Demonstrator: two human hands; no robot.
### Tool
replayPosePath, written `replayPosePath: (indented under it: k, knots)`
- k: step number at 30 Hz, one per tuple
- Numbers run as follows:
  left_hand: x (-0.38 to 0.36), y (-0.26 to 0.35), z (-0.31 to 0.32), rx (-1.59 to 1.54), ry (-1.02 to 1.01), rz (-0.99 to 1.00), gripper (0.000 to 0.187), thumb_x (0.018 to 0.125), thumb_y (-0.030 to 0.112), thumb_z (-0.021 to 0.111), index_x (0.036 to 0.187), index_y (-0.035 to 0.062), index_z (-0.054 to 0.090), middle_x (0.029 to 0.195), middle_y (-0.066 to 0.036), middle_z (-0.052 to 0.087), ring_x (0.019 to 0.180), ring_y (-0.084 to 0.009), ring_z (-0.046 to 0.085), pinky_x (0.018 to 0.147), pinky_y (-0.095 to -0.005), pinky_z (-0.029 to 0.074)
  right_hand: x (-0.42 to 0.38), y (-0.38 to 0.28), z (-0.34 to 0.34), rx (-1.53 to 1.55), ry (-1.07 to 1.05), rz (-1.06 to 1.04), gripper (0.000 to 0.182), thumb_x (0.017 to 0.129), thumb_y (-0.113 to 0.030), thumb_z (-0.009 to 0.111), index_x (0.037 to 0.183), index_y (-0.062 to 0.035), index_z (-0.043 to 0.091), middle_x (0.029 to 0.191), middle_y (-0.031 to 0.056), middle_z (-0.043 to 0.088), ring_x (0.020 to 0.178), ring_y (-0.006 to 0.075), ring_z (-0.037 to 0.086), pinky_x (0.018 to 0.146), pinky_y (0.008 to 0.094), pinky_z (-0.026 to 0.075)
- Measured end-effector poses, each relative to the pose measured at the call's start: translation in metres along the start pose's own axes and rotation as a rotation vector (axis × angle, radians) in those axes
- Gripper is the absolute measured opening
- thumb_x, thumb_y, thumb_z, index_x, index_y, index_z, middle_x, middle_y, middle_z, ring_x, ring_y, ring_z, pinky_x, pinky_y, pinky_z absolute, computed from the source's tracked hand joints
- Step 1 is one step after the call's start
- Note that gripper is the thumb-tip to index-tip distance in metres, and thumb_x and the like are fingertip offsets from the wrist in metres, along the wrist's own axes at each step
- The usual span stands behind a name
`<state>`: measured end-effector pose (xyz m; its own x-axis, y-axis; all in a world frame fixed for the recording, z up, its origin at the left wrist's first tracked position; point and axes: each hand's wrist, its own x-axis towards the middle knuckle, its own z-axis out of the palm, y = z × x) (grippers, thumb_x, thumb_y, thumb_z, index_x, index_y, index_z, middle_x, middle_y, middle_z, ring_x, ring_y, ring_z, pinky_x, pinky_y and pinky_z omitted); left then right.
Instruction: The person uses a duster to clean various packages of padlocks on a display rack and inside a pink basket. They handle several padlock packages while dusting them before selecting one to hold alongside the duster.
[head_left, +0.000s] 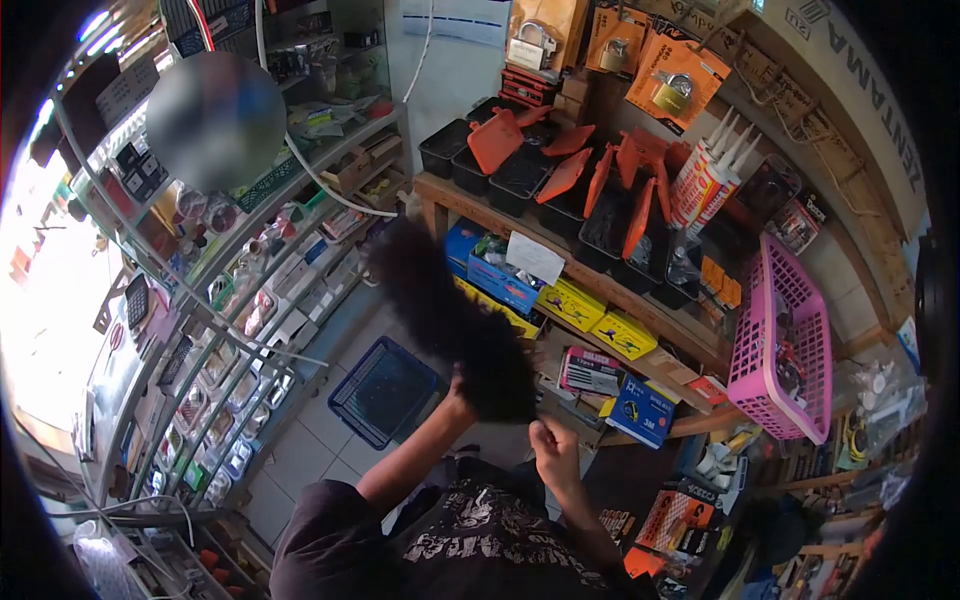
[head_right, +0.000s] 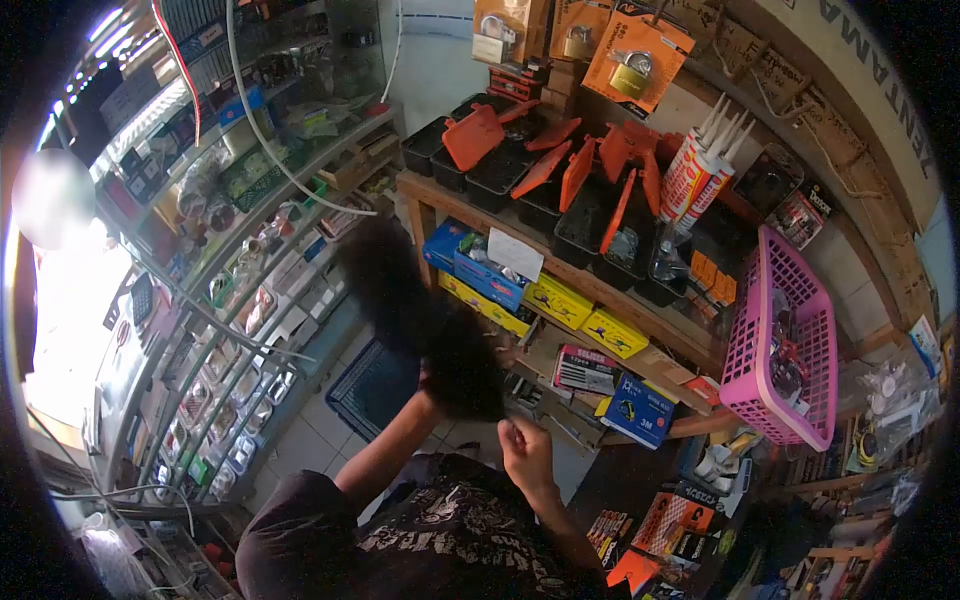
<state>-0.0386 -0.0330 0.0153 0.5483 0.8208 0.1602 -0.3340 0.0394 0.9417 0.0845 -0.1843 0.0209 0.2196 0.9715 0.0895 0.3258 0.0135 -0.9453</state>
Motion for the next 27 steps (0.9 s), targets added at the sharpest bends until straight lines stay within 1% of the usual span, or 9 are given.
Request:
replayPosePath:
  k: [2, 5, 7, 9, 10, 13, 17, 19, 27]
  knots:
    - [-0.006, 0.043, 0.018, -1.020, 0.150, -0.290, 0.063, 0.095, 0.057, 0.041, 0.133, 0.0069, 0.049, 0.123, -0.011, 0.059, 0.112, -0.0264, 0.058, 0.103, -0.0375, 0.043, 0.006, -0.002, 0.004, 0.066, 0.126, 0.054, 0.037, 0.097, -0.027, 0.055, 0.073, -0.0011, 0.043, 0.058, 0.0023, 0.031, 0.055, 0.0106, 0.031, 0.049, 0.0318, 0.027]
    - [-0.004, 0.034, 0.002, -0.928, 0.257, -0.212, 0.060, 0.096, 0.056, 0.040, 0.131, 0.0081, 0.050, 0.123, -0.011, 0.059, 0.109, -0.0276, 0.058, 0.104, -0.0376, 0.042, -0.001, 0.004, 0.009, -0.114, 0.028, -0.024, 0.037, 0.096, -0.027, 0.055, 0.073, -0.0006, 0.044, 0.057, 0.0017, 0.034, 0.054, 0.0112, 0.033, 0.049, 0.0321, 0.027]
    - [0.009, -0.022, -0.029, 0.471, 0.038, 0.327, 0.057, 0.096, 0.053, 0.042, 0.127, 0.0063, 0.053, 0.118, -0.011, 0.061, 0.109, -0.0291, 0.058, 0.105, -0.0436, 0.041, -0.007, 0.001, 0.009, -0.082, -0.058, -0.012, 0.038, 0.096, -0.028, 0.056, 0.072, -0.0008, 0.044, 0.057, 0.0024, 0.034, 0.053, 0.0121, 0.034, 0.050, 0.0324, 0.028]
    - [0.000, 0.016, -0.018, -1.132, 0.012, 0.036, 0.044, 0.096, 0.039, 0.051, 0.125, 0.0058, 0.053, 0.112, -0.011, 0.062, 0.108, -0.0284, 0.058, 0.102, -0.0469, 0.044, -0.004, 0.003, 0.004, 0.070, -0.017, 0.125, 0.039, 0.096, -0.028, 0.057, 0.072, -0.0012, 0.043, 0.058, 0.0050, 0.032, 0.053, 0.0127, 0.033, 0.050, 0.0326, 0.028]
    - [-0.003, 0.034, -0.015, -1.133, 0.017, 0.040, 0.044, 0.096, 0.039, 0.051, 0.125, 0.0058, 0.053, 0.112, -0.011, 0.062, 0.108, -0.0284, 0.058, 0.102, -0.0469, 0.044, 0.000, 0.004, 0.003, 0.084, 0.041, 0.155, 0.038, 0.097, -0.028, 0.056, 0.072, -0.0010, 0.044, 0.058, 0.0057, 0.032, 0.054, 0.0124, 0.032, 0.051, 0.0319, 0.028]
    - [-0.002, 0.049, -0.019, -1.039, 0.230, -0.111, 0.043, 0.098, 0.038, 0.050, 0.125, 0.0049, 0.051, 0.108, -0.011, 0.061, 0.107, -0.0270, 0.058, 0.099, -0.0475, 0.046, -0.007, 0.017, 0.014, -0.015, -0.054, 0.002, 0.037, 0.098, -0.027, 0.055, 0.073, -0.0006, 0.044, 0.058, 0.0031, 0.034, 0.055, 0.0108, 0.031, 0.051, 0.0305, 0.027]
    - [0.003, 0.043, -0.042, 0.452, 0.376, 0.158, 0.066, 0.099, 0.057, 0.026, 0.131, 0.0044, 0.048, 0.120, -0.013, 0.060, 0.109, -0.0285, 0.060, 0.098, -0.0457, 0.048, -0.013, 0.017, 0.001, 0.010, -0.060, 0.061, 0.036, 0.098, -0.025, 0.055, 0.074, -0.0008, 0.044, 0.060, 0.0009, 0.034, 0.057, 0.0102, 0.030, 0.051, 0.0300, 0.028]
    - [0.005, 0.062, -0.046, -0.822, 0.397, 0.043, 0.066, 0.099, 0.057, 0.028, 0.137, 0.0052, 0.045, 0.128, -0.012, 0.057, 0.111, -0.0285, 0.059, 0.099, -0.0446, 0.047, -0.020, 0.020, 0.001, 0.015, -0.049, 0.090, 0.035, 0.098, -0.025, 0.056, 0.074, -0.0015, 0.044, 0.060, 0.0001, 0.033, 0.057, 0.0096, 0.030, 0.051, 0.0296, 0.028]
    - [0.011, 0.035, -0.064, -0.887, 0.367, 0.093, 0.070, 0.096, 0.062, 0.032, 0.140, 0.0078, 0.042, 0.135, -0.011, 0.053, 0.117, -0.0280, 0.057, 0.103, -0.0433, 0.045, -0.039, 0.022, -0.009, 0.043, -0.158, 0.127, 0.037, 0.097, -0.024, 0.055, 0.070, -0.0025, 0.043, 0.060, -0.0012, 0.035, 0.057, 0.0085, 0.032, 0.052, 0.0290, 0.028]
